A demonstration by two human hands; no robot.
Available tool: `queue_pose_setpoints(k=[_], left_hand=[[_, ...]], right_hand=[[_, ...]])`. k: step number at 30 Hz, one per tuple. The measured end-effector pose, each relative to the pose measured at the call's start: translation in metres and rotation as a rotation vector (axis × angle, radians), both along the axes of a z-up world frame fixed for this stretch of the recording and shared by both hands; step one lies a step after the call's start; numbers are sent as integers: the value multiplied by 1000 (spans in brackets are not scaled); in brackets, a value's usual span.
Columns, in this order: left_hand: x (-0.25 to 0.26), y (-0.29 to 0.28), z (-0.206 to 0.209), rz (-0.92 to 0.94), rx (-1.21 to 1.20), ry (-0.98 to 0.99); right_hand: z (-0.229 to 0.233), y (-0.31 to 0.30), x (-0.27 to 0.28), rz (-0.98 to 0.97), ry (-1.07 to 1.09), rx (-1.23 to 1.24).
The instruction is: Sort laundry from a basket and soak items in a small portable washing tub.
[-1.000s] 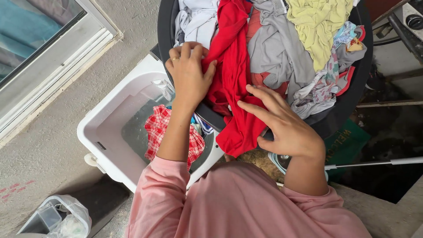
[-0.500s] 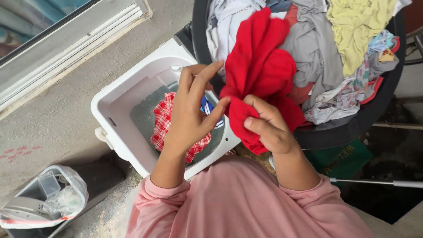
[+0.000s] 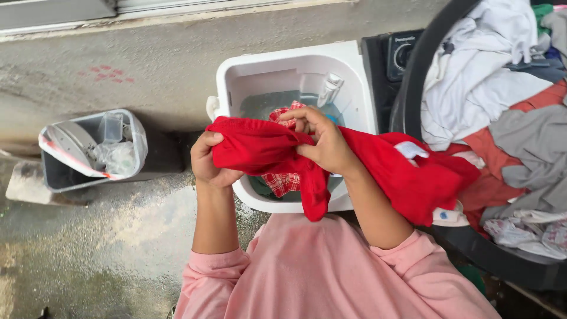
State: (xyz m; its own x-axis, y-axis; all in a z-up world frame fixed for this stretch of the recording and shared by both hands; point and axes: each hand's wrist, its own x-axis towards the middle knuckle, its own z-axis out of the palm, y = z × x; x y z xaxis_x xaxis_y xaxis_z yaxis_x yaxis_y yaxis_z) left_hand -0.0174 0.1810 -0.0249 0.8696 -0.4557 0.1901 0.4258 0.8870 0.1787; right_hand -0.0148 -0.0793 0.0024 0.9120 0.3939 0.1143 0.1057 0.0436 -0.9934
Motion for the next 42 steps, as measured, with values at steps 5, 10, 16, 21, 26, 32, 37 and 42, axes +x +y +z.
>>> queue_pose_setpoints(k=[5,10,16,21,26,32,37,42], left_hand=[[-8,23,-17,161,116,162],[-12,5,-15,162,362,270],[6,-2,-86,345,1490,-41],[11,-4,-96,-99,457,370],[8,-20,-112,-81,-126,226],[2,-26,-103,53,578,-54],[11,-20,-178,227,1385,52],[2,-6,-129,-9,93,385]], right_hand=[[-30,26,14,-348,-124,-600],[-65,20,33,-274,275,-666],[-69,-20,36,135,971,1126],[-60,-32,23,329,475,883],[-94,-37,25,46,539,139],[-142,-43,15,-98,965,451],[-102,-32,21,322,857,1125],[-119,-30,53,279,449,217]])
